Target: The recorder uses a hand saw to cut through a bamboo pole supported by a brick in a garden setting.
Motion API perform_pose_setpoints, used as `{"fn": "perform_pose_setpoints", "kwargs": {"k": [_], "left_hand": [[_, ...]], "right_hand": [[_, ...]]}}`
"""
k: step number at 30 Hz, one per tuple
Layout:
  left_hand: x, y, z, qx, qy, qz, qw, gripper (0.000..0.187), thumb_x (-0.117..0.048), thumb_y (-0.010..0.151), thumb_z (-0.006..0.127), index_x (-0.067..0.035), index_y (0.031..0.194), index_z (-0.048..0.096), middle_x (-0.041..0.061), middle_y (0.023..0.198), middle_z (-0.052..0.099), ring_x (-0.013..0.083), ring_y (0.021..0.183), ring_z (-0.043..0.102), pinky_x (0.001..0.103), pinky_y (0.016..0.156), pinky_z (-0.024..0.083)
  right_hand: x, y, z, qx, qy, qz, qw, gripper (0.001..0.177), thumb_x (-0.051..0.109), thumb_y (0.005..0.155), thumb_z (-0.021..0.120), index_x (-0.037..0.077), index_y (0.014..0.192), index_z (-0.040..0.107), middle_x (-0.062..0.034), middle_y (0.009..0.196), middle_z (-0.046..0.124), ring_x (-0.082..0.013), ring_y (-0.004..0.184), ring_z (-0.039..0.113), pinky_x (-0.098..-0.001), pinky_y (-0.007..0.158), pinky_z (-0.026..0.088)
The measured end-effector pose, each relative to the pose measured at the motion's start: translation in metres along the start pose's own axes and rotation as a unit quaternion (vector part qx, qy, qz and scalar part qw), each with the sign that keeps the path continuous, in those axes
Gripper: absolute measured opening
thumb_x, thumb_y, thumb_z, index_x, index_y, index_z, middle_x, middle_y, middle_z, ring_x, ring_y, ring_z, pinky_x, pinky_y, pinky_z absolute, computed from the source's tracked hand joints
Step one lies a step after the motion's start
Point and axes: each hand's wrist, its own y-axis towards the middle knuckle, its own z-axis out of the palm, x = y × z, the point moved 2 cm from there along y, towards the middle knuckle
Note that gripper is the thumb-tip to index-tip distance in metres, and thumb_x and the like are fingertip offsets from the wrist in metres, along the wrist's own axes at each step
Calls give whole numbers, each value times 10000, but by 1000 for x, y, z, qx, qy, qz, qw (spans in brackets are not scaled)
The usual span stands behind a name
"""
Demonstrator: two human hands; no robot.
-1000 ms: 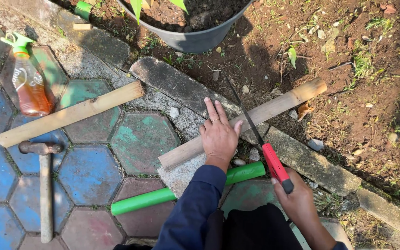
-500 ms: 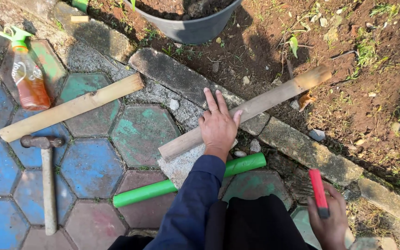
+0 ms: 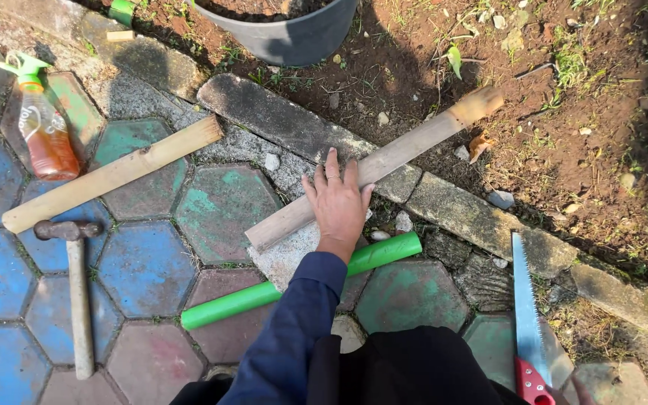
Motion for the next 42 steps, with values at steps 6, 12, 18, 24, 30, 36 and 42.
{"fn": "perform_pose_setpoints", "kwargs": {"k": [6, 12, 18, 24, 30, 36, 42], "left_hand": [[-2, -10, -5, -44, 54, 9, 998, 646, -414, 840, 732, -11, 1321, 577, 119, 1424, 478, 351, 1345, 490, 647, 1113, 287], [38, -90, -65, -12, 10, 189, 982, 659, -383, 868, 761, -3, 1372, 572, 112, 1394, 514, 296, 1161, 538, 459, 973, 416], [117, -193, -101, 65, 4, 226, 972, 655, -369, 863, 753, 13, 1366, 579, 127, 1385, 523, 300, 1150, 535, 455, 988, 431], [163, -241, -83, 63, 29, 199, 978, 651, -347, 879, 748, 0, 1397, 562, 111, 1442, 469, 290, 1308, 468, 458, 1073, 409], [210, -276, -97, 71, 66, 60, 994, 721, -422, 864, 745, -97, 1445, 468, 190, 1524, 362, 354, 1425, 344, 613, 1166, 246], [318, -296, -102, -4, 5, -318, 948, 813, -214, 830, 813, 37, 1495, 417, 275, 1481, 386, 412, 1346, 408, 515, 1099, 359], [355, -294, -78, 46, -256, -374, 890, 385, -63, 880, 746, -5, 1253, 667, 131, 1154, 605, 151, 803, 660, 278, 776, 549]], "right_hand": [[299, 259, -86, 49, 133, 43, 989, 369, 131, 918, 701, 17, 1262, 633, -192, 1514, 490, -343, 1296, 608, -438, 1104, 518], [371, 353, -85, 107, 559, 164, 805, 530, 201, 1050, 453, 74, 1549, 330, -126, 1534, 417, -223, 1193, 636, -379, 908, 568], [335, 280, 8, 199, 684, 297, 636, 296, 119, 1115, 512, 51, 1404, 500, -108, 1184, 626, -207, 882, 652, -324, 712, 531], [350, 258, 63, 243, 640, 359, 635, 122, 92, 1097, 539, 25, 1197, 561, -93, 1002, 674, -183, 838, 696, -324, 752, 571], [353, 273, 82, 200, 630, 315, 681, 135, 83, 1139, 534, -6, 1241, 546, -132, 1064, 676, -193, 844, 704, -317, 771, 590], [367, 280, 70, 198, 617, 318, 692, 151, 86, 1143, 509, -16, 1254, 516, -141, 1078, 674, -206, 867, 719, -337, 790, 607], [378, 279, 69, 199, 607, 328, 696, 143, 87, 1120, 497, -15, 1219, 517, -146, 1062, 672, -225, 856, 722, -358, 775, 612]]}}
